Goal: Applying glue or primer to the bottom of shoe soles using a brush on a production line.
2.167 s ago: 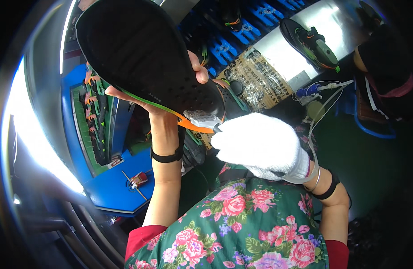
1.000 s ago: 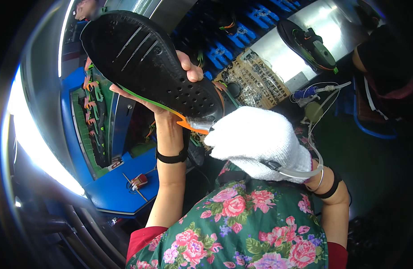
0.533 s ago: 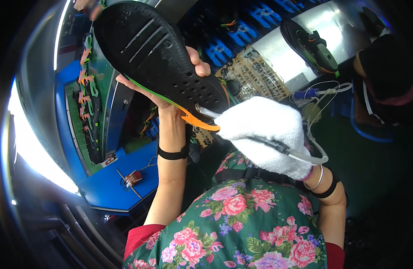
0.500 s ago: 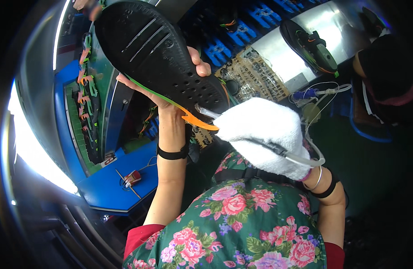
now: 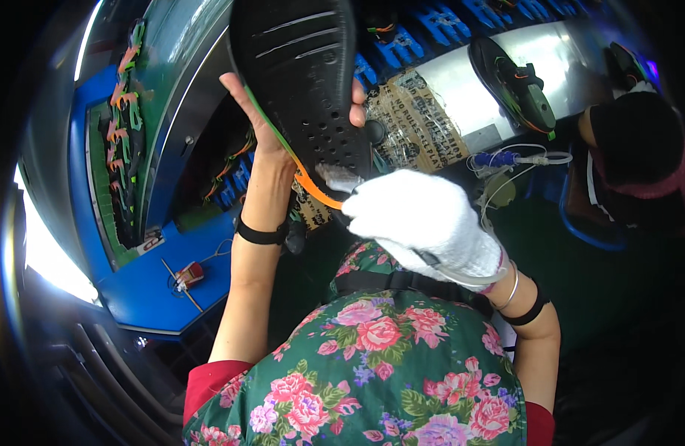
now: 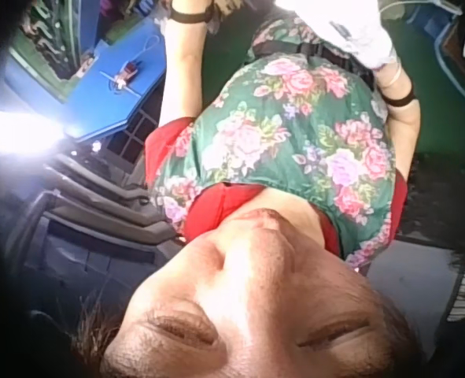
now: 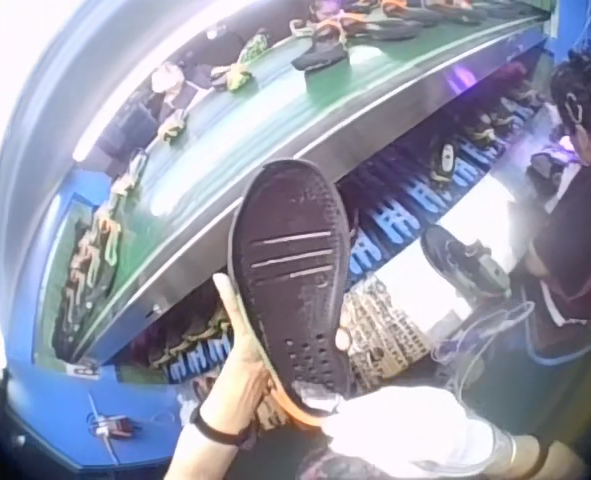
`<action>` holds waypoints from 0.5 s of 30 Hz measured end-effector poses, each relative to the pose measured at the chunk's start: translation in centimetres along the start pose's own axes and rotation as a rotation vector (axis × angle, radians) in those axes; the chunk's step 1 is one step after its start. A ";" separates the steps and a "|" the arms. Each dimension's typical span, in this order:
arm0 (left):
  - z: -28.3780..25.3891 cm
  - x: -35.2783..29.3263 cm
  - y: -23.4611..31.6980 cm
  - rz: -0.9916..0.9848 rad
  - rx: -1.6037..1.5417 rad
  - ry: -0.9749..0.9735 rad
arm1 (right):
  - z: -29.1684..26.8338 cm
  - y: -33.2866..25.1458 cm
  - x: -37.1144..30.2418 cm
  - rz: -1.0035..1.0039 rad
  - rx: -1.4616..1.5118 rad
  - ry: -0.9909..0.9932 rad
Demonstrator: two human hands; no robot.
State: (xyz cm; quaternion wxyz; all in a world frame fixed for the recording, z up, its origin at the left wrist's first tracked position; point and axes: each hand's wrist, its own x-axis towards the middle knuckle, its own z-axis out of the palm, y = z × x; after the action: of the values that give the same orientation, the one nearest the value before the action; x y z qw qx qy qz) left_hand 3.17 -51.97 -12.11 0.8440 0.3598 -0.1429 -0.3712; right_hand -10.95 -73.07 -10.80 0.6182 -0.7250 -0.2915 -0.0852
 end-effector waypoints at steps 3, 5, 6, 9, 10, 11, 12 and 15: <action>-0.5 -0.8 -1.8 -0.050 -0.128 -0.062 | -0.8 0.5 0.5 0.117 0.483 -0.104; -0.5 -1.4 -2.4 -0.040 -0.195 -0.076 | -1.0 0.7 0.6 0.109 0.478 -0.121; -0.6 -1.3 -2.4 -0.083 -0.164 -0.060 | -1.2 0.7 0.7 0.105 0.461 -0.125; -0.7 -1.4 -2.6 -0.164 -0.106 -0.047 | -0.6 1.4 0.3 -0.058 0.051 -0.173; -0.7 -1.4 -2.6 -0.242 -0.072 -0.008 | -0.2 1.6 -0.2 -0.072 0.058 -0.224; -0.7 -1.4 -2.7 -0.321 -0.039 0.030 | -0.1 1.6 -0.5 -0.087 0.063 -0.276; -0.5 -1.6 -2.8 -0.346 -0.114 -0.013 | -0.9 1.4 0.5 -0.074 0.175 -0.338; -0.6 -2.3 -2.8 -0.451 0.176 0.083 | -1.7 2.3 1.4 0.012 0.468 -0.395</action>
State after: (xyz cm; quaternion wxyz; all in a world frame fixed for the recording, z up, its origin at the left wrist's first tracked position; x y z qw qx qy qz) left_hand 0.40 -51.30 -14.42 0.7103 0.4696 -0.0560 -0.5215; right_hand -8.16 -74.43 -11.73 0.7002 -0.5672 -0.4135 0.1305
